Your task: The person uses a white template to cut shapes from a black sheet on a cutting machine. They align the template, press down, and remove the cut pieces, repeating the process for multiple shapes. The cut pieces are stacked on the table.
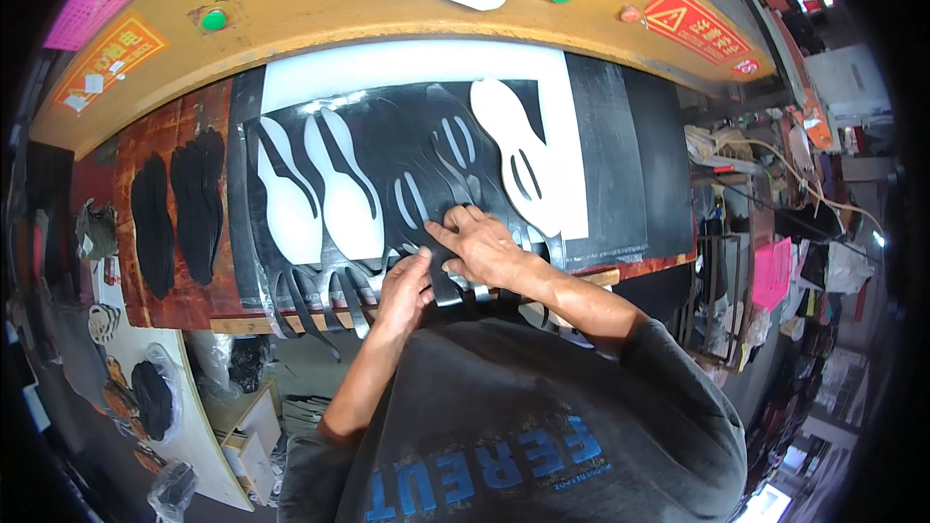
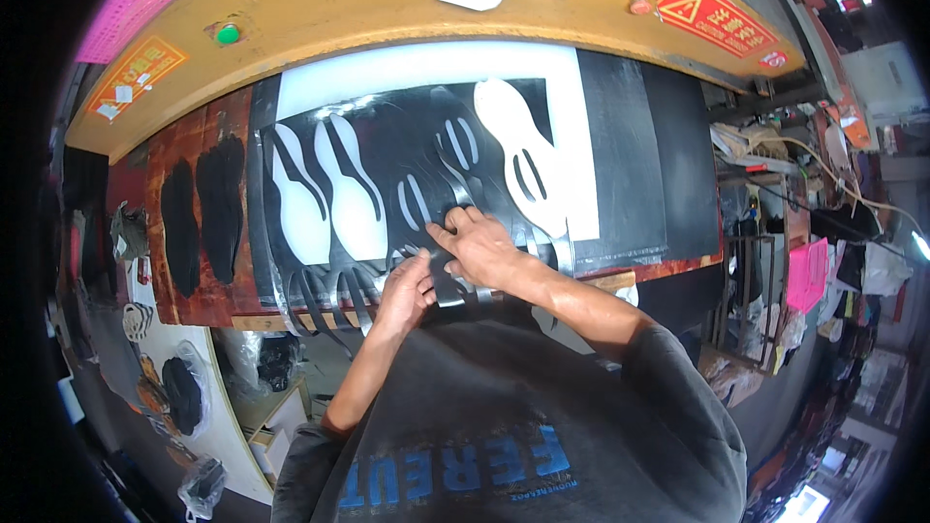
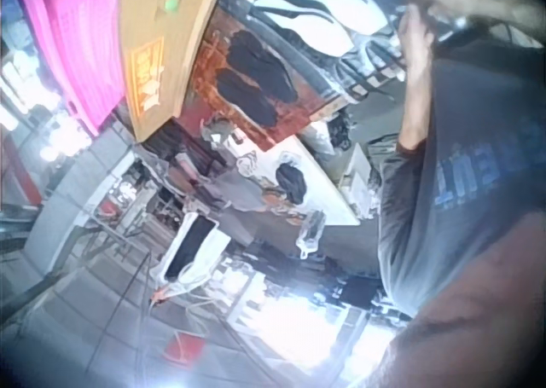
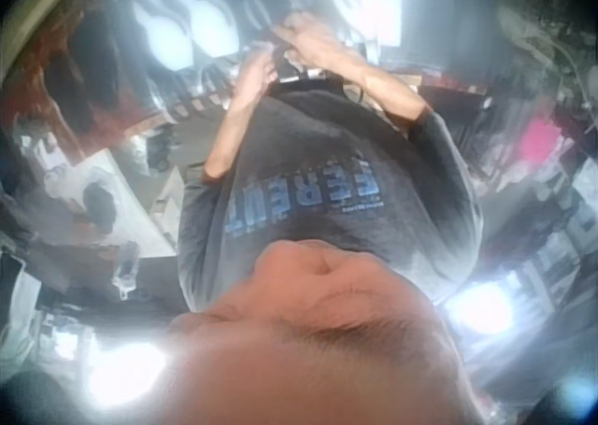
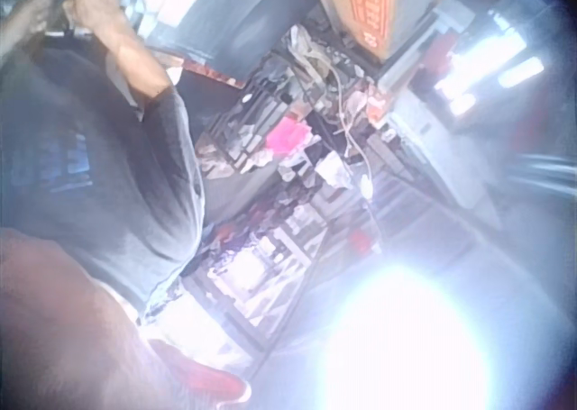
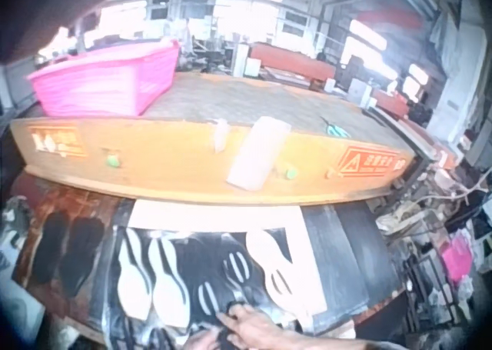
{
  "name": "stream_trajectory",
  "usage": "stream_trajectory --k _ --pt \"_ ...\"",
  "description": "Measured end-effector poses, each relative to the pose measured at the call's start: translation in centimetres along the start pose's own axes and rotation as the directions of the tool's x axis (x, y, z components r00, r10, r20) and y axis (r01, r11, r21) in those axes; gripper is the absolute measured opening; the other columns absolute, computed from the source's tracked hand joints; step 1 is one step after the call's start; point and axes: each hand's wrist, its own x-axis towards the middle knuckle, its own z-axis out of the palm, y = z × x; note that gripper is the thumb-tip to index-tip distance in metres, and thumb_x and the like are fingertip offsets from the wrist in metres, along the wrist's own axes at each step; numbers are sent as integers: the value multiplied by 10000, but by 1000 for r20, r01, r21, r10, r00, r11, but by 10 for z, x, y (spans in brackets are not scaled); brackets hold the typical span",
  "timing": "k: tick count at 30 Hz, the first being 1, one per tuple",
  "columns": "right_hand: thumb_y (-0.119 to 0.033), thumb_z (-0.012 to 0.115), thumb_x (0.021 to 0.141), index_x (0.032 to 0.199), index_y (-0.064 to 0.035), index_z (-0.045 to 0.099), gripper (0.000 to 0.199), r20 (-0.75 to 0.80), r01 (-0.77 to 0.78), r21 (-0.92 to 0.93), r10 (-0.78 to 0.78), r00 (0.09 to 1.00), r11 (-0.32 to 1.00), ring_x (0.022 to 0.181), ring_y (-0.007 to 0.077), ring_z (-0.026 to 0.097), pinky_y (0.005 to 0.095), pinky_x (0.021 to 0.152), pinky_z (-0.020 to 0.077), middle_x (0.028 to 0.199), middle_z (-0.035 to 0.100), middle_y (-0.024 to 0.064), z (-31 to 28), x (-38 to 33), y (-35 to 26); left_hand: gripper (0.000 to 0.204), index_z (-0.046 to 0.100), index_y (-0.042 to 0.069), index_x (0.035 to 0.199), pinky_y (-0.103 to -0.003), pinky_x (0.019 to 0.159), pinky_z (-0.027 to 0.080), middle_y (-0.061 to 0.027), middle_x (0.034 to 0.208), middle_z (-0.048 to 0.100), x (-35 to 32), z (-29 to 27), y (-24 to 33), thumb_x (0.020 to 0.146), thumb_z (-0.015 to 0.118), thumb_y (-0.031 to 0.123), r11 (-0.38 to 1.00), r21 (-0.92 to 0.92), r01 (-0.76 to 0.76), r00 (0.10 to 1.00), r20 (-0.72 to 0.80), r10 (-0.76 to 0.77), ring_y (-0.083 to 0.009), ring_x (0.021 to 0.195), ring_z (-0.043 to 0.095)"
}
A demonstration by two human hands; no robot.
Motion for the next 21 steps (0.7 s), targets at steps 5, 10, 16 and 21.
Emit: stream_trajectory --k 5,10,16,21 --pt "-330 848 867 1497 -52 634 721 133 55 9 -56 990 998 1173 348 605 443 1000 540 1269 616 141 -8 7 11 235 723 74 1122 -262 763 536 -12 997 732 7 7 7 1096 670 301 991 102 -82 994 86 73 -103 937 694" --pt "-296 728 1009 1368 -52 722 434 149 -86 347 36 988 934 1155 403 663 464 1004 545 1247 681 190 -24 23 24 360 747 28 1020 -251 696 554 -35 952 731 5 15 18 1125 607 342 954 298 -46 999 -8 50 -92 818 665" --pt "-236 647 1050 1132 -13 771 267 175 29 336 -92 980 941 1023 432 719 506 914 558 1067 747 213 -50 53 36 391 705 19 798 -378 608 550 -89 694 686 -7 22 43 1047 689 321 129 963 -237 846 140 514 -238 572 658" --pt "-228 671 965 936 -57 770 199 458 154 166 -215 862 974 836 423 712 521 781 555 910 751 216 -91 139 58 375 650 96 710 -431 603 539 -93 684 674 31 30 55 852 867 367 -337 782 -524 539 611 579 -319 668 679"
